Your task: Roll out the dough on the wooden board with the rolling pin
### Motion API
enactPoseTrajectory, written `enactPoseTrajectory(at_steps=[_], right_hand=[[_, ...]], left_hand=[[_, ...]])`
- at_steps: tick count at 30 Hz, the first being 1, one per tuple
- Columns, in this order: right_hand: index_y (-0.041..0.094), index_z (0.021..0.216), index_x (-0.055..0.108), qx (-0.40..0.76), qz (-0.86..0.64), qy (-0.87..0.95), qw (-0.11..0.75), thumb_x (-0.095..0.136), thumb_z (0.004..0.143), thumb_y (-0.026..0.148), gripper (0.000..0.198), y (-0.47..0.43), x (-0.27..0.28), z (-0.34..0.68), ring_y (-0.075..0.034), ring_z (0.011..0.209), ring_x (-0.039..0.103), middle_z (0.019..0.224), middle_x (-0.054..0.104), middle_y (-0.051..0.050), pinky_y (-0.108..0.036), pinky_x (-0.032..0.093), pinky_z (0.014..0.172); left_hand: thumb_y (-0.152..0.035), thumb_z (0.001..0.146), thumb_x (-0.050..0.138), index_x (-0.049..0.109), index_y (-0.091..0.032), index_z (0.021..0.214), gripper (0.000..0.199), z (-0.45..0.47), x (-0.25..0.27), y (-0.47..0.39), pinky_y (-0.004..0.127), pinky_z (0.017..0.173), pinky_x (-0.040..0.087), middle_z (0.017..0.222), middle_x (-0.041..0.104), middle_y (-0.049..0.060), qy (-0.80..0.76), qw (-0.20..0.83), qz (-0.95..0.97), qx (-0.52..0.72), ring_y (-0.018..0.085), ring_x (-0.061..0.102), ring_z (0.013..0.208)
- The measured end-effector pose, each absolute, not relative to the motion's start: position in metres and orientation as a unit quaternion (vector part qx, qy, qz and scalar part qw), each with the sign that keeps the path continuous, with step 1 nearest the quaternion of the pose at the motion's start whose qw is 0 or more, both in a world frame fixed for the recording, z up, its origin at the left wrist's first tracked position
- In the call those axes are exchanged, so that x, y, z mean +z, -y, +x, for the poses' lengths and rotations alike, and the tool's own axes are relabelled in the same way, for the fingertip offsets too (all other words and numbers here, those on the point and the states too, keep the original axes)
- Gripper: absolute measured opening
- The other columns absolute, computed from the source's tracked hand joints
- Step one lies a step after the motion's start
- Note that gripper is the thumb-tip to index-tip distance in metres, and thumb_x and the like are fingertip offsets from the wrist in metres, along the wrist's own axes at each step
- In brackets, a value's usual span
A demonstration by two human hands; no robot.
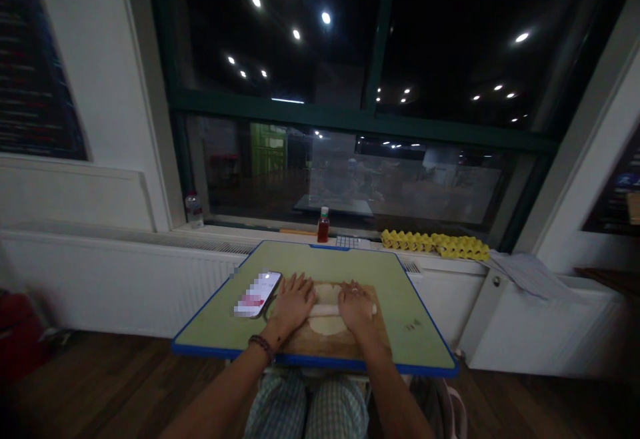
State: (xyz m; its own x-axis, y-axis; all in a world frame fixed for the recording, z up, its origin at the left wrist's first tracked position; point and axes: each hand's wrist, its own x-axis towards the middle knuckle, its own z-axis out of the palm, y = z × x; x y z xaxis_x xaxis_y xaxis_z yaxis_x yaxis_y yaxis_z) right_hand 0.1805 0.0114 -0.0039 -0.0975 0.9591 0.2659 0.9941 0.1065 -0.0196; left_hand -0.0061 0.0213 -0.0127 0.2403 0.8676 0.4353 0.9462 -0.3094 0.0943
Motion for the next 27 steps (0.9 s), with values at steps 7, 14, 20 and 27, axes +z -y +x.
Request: enactPoseTrajectory(at_steps=[7,14,20,27], right_hand=[[0.014,0.144,0.048,-0.080,-0.638,0.748,0.166,0.027,0.099,0.029,0.052,0.042,-0.036,0.187,-0.023,0.140,0.039,0.150,0.044,-0.010,-0.037,0.034,0.115],[0.022,0.133,0.059,-0.071,-0.669,0.721,0.168,0.039,0.098,0.035,0.042,0.057,-0.044,0.189,-0.027,0.137,0.044,0.148,0.047,-0.009,-0.039,0.041,0.109],[0.022,0.131,0.056,-0.051,-0.750,0.647,0.130,0.031,0.102,0.034,0.041,0.054,-0.026,0.203,-0.024,0.093,0.071,0.114,0.071,-0.013,-0.032,0.055,0.075],[0.020,0.136,0.052,-0.058,-0.790,0.600,0.112,0.032,0.102,0.035,0.042,0.050,-0.010,0.215,-0.024,0.086,0.073,0.100,0.074,-0.014,-0.030,0.054,0.067]], left_hand=[[-0.039,0.096,0.036,0.057,-0.020,0.135,0.048,-0.010,-0.012,-0.034,0.053,0.119,0.017,0.150,0.046,0.011,0.548,0.066,-0.809,-0.200,0.030,0.033,0.144],[-0.040,0.098,0.031,0.035,-0.017,0.150,0.056,-0.002,-0.009,-0.052,0.049,0.118,0.021,0.156,0.037,0.014,0.562,0.041,-0.788,-0.248,0.028,0.032,0.144],[-0.052,0.095,0.040,0.032,-0.018,0.150,0.065,-0.025,-0.002,-0.038,0.043,0.118,0.024,0.157,0.033,0.015,0.506,-0.084,-0.808,-0.289,0.024,0.028,0.146],[-0.067,0.076,0.065,0.048,-0.031,0.144,0.078,-0.044,0.008,-0.014,0.040,0.120,0.023,0.159,0.030,0.006,0.331,-0.179,-0.919,-0.120,0.024,0.026,0.147]])
